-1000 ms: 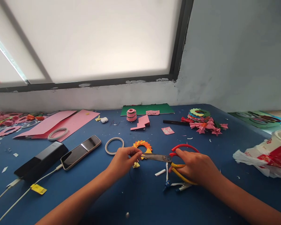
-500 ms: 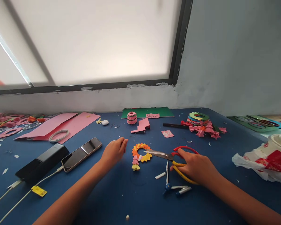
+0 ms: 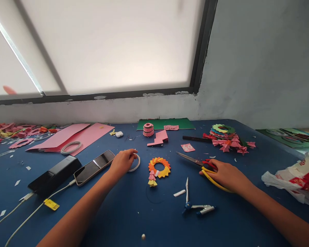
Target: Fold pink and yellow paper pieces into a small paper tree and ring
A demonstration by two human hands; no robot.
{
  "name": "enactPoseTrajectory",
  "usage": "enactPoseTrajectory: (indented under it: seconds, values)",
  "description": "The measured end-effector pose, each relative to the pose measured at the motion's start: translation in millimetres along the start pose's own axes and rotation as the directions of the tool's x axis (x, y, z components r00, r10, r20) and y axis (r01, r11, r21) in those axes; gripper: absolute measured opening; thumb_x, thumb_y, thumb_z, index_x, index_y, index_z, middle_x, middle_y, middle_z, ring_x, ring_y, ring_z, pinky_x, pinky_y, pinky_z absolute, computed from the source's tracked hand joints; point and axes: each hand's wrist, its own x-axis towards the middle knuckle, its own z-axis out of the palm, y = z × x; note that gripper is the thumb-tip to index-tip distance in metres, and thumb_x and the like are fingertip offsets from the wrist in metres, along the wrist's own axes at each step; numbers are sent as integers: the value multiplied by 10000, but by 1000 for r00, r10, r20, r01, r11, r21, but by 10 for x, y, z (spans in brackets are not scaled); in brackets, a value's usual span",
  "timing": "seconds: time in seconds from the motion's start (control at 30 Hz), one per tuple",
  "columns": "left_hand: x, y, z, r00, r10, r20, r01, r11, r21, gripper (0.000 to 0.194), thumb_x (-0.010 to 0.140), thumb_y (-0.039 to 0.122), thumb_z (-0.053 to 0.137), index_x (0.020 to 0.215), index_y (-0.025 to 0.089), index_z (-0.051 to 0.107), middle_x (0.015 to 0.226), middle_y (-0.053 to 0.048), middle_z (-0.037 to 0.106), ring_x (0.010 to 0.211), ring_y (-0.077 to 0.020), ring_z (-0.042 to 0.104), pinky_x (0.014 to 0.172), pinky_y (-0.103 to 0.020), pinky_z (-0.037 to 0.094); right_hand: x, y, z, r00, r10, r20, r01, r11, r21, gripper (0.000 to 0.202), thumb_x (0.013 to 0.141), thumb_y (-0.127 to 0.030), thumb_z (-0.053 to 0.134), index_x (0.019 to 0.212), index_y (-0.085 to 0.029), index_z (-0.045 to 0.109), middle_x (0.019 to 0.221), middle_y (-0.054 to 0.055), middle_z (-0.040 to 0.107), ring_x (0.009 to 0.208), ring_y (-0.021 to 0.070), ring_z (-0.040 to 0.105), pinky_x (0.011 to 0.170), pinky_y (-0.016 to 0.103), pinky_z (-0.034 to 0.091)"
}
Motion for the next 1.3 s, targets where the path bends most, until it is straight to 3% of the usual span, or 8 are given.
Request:
enactPoseTrajectory:
  seconds: [0.2, 0.37, 0.47, 0.7, 0.83, 1.0, 1.17, 1.3]
  values:
    - [-54, 185, 230, 999, 41, 22, -42, 999, 26, 278, 939, 356, 493, 1055, 144, 629, 1018, -81, 677, 942, -210, 636, 868, -421, 480, -10, 7, 17, 994, -108, -28, 109, 992, 59, 476, 829, -502, 468, 1150, -188, 624, 1185, 124, 648, 1020, 279, 637, 825, 379, 500]
    - [-74, 467, 442, 992, 123, 3, -123, 989, 83, 227, 822, 390, 611, 857, 195, 722, 1075, -109, 693, 1131, -309, 529, 1060, -481, 248, -21, -52, 28, 989, -145, -18, 146, 988, 45, 482, 866, -462, 449, 1160, -119, 617, 1187, 164, 616, 1077, 283, 586, 902, 391, 462]
    - [2, 527, 437, 994, 111, 13, -112, 991, 79, 183, 782, 368, 662, 794, 191, 708, 1042, -103, 693, 1111, -305, 529, 1053, -505, 234, -23, -89, 31, 990, -138, -15, 138, 990, 24, 471, 872, -451, 455, 1143, -107, 628, 1134, 176, 621, 1042, 299, 589, 875, 407, 465]
    - [160, 506, 290, 996, 57, 66, -47, 988, -148, 228, 835, 367, 618, 880, 144, 625, 835, -41, 669, 814, -202, 636, 782, -382, 487, -21, -126, 9, 991, -129, -26, 129, 992, 1, 426, 876, -438, 475, 1122, -132, 641, 1080, 152, 632, 1013, 285, 600, 851, 375, 463]
    - [153, 488, 162, 993, 83, 88, -41, 913, -407, 284, 773, 445, 606, 804, 170, 547, 742, -39, 696, 726, -211, 677, 657, -311, 507, -20, -142, -4, 992, -126, -20, 126, 992, 1, 417, 876, -439, 479, 1118, -140, 641, 1078, 148, 630, 1017, 279, 594, 866, 371, 457]
    - [88, 469, -96, 992, 104, 74, -33, 771, -636, 404, 751, 566, 580, 824, 185, 466, 816, -69, 725, 715, -193, 694, 676, -307, 527, -39, -169, -39, 992, -129, -3, 129, 992, 8, 426, 885, -428, 466, 1126, -118, 631, 1083, 154, 617, 1012, 281, 589, 866, 376, 462]
    - [-32, 399, -380, 986, 123, 117, 0, 690, -724, 422, 776, 577, 589, 888, 189, 465, 875, -62, 723, 647, -156, 675, 665, -297, 534, -44, -177, -55, 991, -131, 6, 130, 991, 10, 435, 889, -435, 460, 1128, -111, 626, 1091, 155, 612, 1019, 278, 580, 877, 369, 453]
    - [-129, 305, -580, 955, 142, 262, 93, 693, -715, 349, 831, 530, 560, 889, 196, 480, 848, -45, 711, 592, -141, 648, 582, -264, 511, -27, -171, -40, 992, -123, 16, 123, 992, 6, 429, 891, -437, 458, 1123, -117, 626, 1101, 154, 608, 1034, 279, 571, 889, 364, 444]
